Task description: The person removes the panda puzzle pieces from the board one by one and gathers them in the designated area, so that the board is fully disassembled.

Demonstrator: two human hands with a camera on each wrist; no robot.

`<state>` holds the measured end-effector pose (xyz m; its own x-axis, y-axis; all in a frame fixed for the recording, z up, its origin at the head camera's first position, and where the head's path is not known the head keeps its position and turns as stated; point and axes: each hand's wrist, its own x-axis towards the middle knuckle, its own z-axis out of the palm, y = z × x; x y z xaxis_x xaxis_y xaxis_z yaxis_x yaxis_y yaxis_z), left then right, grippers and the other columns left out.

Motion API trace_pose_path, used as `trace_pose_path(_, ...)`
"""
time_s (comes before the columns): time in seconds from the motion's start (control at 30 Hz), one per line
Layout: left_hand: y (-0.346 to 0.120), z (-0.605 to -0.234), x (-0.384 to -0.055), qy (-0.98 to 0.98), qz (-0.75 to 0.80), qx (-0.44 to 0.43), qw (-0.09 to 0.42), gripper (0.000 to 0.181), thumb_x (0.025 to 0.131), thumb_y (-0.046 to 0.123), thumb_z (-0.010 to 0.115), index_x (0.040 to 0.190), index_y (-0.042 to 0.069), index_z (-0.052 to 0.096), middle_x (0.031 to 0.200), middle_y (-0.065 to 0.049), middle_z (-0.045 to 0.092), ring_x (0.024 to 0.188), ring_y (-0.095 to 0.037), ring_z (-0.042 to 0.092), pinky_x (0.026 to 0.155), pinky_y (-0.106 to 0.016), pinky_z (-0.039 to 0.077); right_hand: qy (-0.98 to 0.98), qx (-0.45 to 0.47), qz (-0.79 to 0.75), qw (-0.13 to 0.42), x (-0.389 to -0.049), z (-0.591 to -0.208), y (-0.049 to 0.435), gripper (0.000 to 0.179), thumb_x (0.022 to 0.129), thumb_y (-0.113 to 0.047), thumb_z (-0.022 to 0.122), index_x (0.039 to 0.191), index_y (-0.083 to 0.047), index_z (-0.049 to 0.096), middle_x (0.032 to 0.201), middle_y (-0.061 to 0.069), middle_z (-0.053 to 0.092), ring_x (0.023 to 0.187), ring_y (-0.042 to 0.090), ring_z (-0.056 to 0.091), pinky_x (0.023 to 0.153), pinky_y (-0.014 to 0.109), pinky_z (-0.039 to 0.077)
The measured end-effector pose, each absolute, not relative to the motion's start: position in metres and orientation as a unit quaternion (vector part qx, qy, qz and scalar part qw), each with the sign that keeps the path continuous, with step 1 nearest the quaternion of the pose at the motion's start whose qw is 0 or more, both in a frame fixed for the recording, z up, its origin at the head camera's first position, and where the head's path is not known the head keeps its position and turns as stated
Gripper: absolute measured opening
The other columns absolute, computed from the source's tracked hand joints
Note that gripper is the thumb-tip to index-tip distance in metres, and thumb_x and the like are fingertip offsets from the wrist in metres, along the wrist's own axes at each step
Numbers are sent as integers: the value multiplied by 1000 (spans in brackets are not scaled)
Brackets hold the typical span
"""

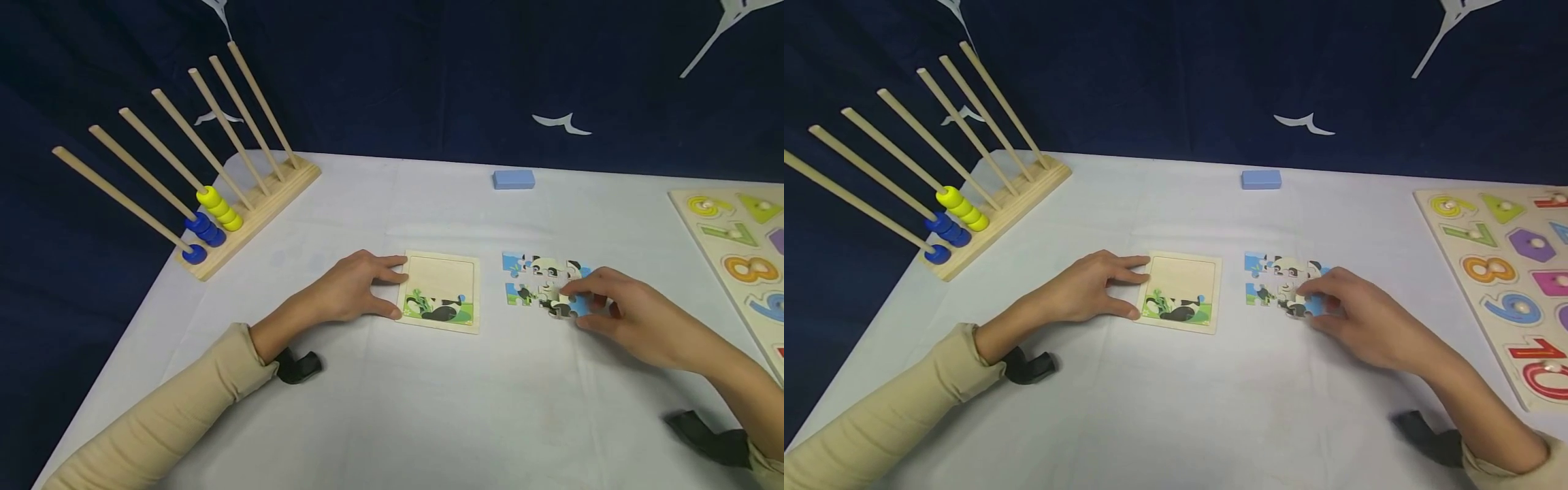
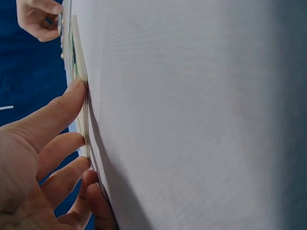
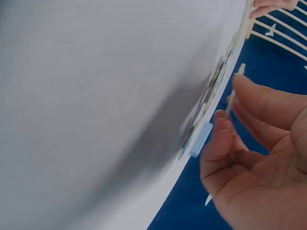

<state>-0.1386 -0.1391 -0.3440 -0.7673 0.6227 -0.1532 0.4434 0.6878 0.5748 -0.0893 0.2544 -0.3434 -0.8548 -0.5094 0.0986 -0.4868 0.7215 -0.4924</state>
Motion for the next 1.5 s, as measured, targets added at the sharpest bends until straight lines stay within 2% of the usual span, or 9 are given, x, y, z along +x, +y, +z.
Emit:
trace_pose_path(0.3,-139,-344,-138,902,265,296,169,60,76,24,87,128,5,66,148,-7,47,134,-29,44,104,-40,38,945,-232,-228,39,-88,-346,268,37,79,4,78,115,-1,67,96,-1,53,80,5,43,63,19,37)
trace_pose_path(0.6,-139,-345,-139,901,266,298,170,60,76,24,87,128,5,66,147,-7,48,136,-27,42,106,-40,36,956,-219,-192,33,-91,-350,272,40,80,0,79,118,-4,67,104,3,59,84,7,50,69,20,41)
trace_pose_path(0.83,-139,-344,-138,901,264,300,168,60,76,24,87,128,5,66,147,-8,48,136,-27,43,106,-41,36,960,-206,-183,40,-93,-350,270,41,79,1,78,118,-3,67,105,7,59,85,15,52,70,21,43)
trace_pose_path(1.0,-139,-343,-138,902,261,302,166,60,76,24,87,128,5,65,147,-8,48,135,-28,43,105,-40,37,959,-201,-188,62,-95,-350,269,42,80,0,78,119,0,66,107,12,58,88,21,54,71,27,45)
trace_pose_path(1.27,-139,-344,-138,902,259,305,161,60,76,26,87,128,5,66,147,-7,47,131,-29,46,103,-38,39,963,-193,-176,64,-94,-351,270,42,81,-1,77,121,-2,66,108,12,57,89,21,55,70,29,47)
trace_pose_path(1.5,-140,-345,-139,901,257,311,159,60,76,25,87,128,4,66,146,-8,48,135,-27,44,104,-39,38,963,-191,-176,69,-95,-351,270,43,81,-2,77,122,-2,65,109,12,57,89,21,54,70,30,46)
